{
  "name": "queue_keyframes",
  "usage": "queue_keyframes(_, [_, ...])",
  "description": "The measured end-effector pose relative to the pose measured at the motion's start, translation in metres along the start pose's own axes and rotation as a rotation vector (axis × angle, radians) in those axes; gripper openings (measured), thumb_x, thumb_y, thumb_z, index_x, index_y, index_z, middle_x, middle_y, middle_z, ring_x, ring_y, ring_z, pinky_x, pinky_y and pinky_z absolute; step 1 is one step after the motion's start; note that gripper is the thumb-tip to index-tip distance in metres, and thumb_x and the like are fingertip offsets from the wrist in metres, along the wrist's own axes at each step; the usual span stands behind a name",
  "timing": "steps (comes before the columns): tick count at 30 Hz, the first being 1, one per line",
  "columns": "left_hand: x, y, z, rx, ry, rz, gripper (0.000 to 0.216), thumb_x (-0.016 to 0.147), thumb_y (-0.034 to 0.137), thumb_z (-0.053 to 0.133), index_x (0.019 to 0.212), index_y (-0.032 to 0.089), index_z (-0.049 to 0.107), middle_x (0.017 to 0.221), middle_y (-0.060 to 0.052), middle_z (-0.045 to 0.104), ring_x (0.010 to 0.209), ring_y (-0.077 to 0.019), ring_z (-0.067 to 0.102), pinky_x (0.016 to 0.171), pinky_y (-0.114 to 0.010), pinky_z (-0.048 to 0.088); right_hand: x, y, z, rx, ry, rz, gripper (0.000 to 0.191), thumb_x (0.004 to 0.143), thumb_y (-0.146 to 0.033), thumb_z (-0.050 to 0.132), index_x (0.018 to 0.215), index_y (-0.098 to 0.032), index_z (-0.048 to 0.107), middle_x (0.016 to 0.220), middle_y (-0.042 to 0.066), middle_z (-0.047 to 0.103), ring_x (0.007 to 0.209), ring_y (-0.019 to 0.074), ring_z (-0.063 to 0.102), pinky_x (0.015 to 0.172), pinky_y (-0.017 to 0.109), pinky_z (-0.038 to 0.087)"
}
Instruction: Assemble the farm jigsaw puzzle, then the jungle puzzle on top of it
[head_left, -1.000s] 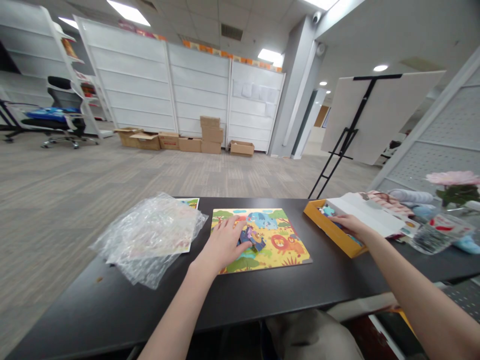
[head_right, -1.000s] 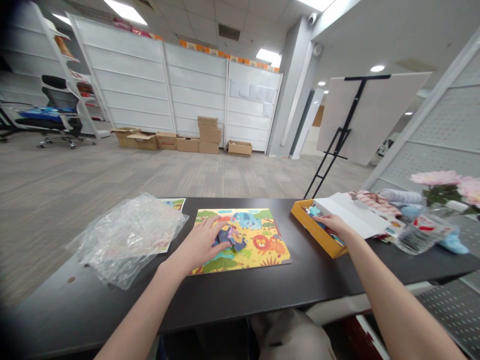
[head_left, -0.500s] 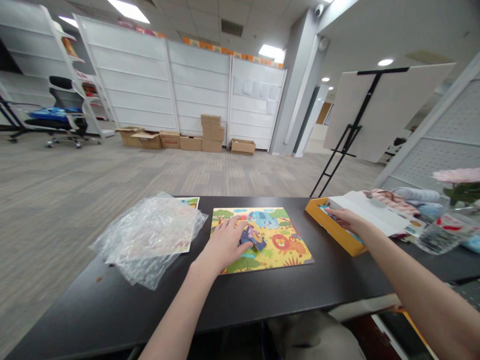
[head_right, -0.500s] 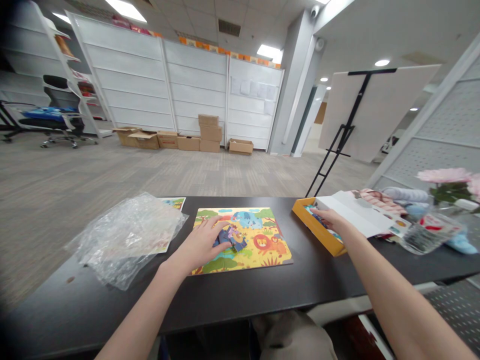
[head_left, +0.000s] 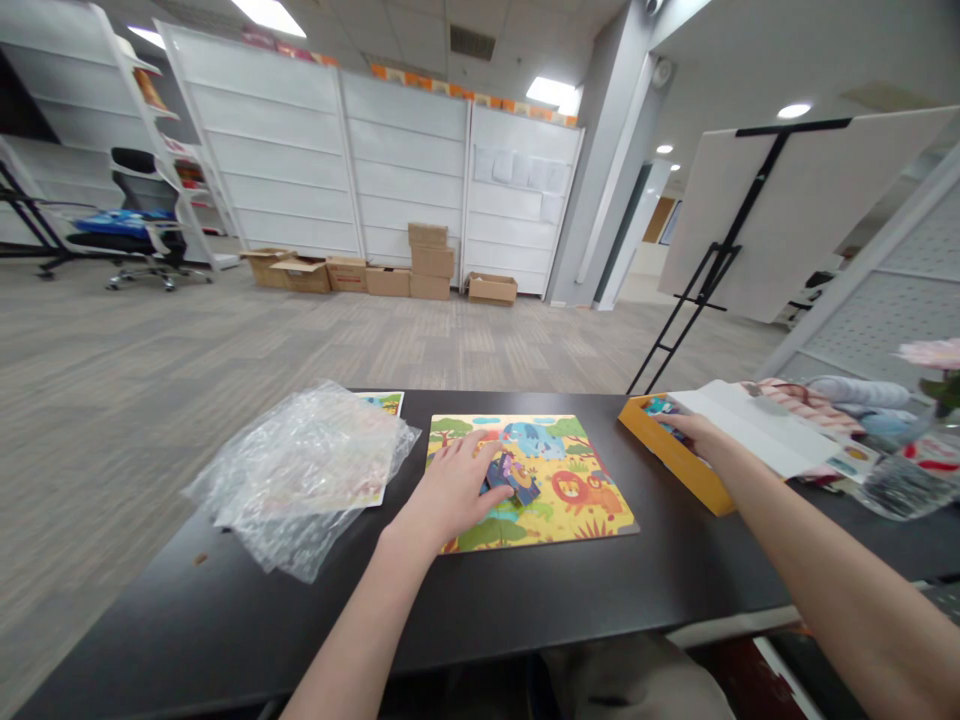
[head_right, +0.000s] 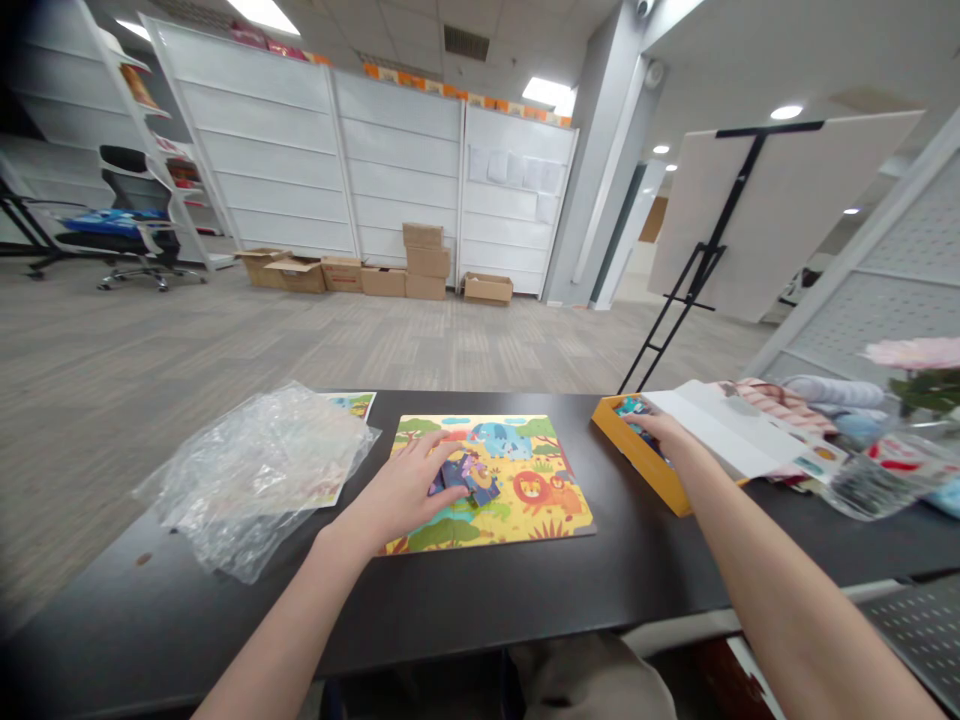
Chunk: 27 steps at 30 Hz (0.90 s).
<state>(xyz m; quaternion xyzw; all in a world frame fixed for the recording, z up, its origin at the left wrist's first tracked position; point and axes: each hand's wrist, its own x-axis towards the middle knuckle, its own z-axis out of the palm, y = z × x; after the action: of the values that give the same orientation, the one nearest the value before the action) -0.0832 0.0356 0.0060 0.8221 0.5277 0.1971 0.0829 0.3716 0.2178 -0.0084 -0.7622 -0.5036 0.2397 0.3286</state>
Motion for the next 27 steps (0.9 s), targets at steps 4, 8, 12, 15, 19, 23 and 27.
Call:
queue_keyframes(4, [0.001,0.000,0.001,-0.007,0.008,-0.007,0.057,0.091,0.045,0.064,0.141,0.024,0.049,0.151,-0.014,0.047,0.137,-0.0326,0.049,0.115,-0.050,0.038,0.001,0.003,0.002,0.041,0.028,0.073,0.036,0.065,-0.042,0.083,0.082,-0.016,0.066,0.063,0.005,0.068,0.062,0.0210,0.067,0.058,0.031,0.056])
queue_keyframes(8, [0.002,0.001,0.001,0.000,0.001,-0.006,0.055,0.091,0.046,0.063,0.140,0.023,0.050,0.152,-0.014,0.046,0.138,-0.0332,0.048,0.116,-0.052,0.036,-0.001,0.003,0.003,0.110,0.035,0.023,0.038,0.060,-0.038,0.087,0.086,-0.017,0.069,0.065,0.002,0.070,0.062,0.0190,0.067,0.059,0.029,0.055])
queue_keyframes(12, [0.002,0.001,0.000,0.005,-0.008,-0.009,0.055,0.091,0.045,0.064,0.139,0.022,0.051,0.152,-0.014,0.046,0.138,-0.0330,0.048,0.117,-0.052,0.036,-0.005,0.000,0.002,0.221,0.020,-0.028,0.038,0.057,-0.033,0.088,0.087,-0.018,0.070,0.071,0.002,0.073,0.063,0.0185,0.069,0.059,0.028,0.057])
queue_keyframes(15, [0.002,0.000,-0.001,-0.006,0.004,-0.007,0.058,0.091,0.046,0.064,0.141,0.022,0.049,0.150,-0.014,0.047,0.136,-0.0326,0.050,0.115,-0.050,0.038,-0.009,-0.001,-0.004,0.318,0.008,-0.060,0.039,0.057,-0.031,0.088,0.089,-0.020,0.068,0.076,0.004,0.075,0.067,0.0200,0.071,0.062,0.030,0.060])
queue_keyframes(19, [0.002,-0.002,-0.001,-0.007,0.032,-0.013,0.060,0.091,0.049,0.062,0.144,0.024,0.048,0.148,-0.013,0.049,0.132,-0.0334,0.053,0.111,-0.050,0.043,-0.016,-0.007,-0.028,0.465,0.033,-0.086,0.031,0.063,-0.026,0.085,0.089,-0.024,0.066,0.079,0.004,0.075,0.067,0.0194,0.072,0.064,0.032,0.063])
queue_keyframes(23, [0.003,-0.003,-0.001,-0.006,0.042,-0.018,0.058,0.092,0.047,0.061,0.145,0.026,0.047,0.147,-0.013,0.048,0.130,-0.0332,0.054,0.109,-0.050,0.044,-0.029,-0.023,-0.060,0.585,0.011,-0.093,0.019,0.073,-0.020,0.077,0.089,-0.025,0.066,0.095,0.006,0.076,0.079,0.0197,0.073,0.073,0.032,0.064])
queue_keyframes(27, [0.003,-0.002,-0.002,0.003,0.044,-0.014,0.059,0.091,0.047,0.063,0.145,0.027,0.047,0.147,-0.012,0.048,0.130,-0.0328,0.054,0.110,-0.049,0.043,-0.052,-0.051,-0.079,0.621,-0.095,-0.119,0.017,0.081,-0.022,0.070,0.097,-0.026,0.066,0.107,0.008,0.076,0.093,0.0222,0.073,0.083,0.032,0.062])
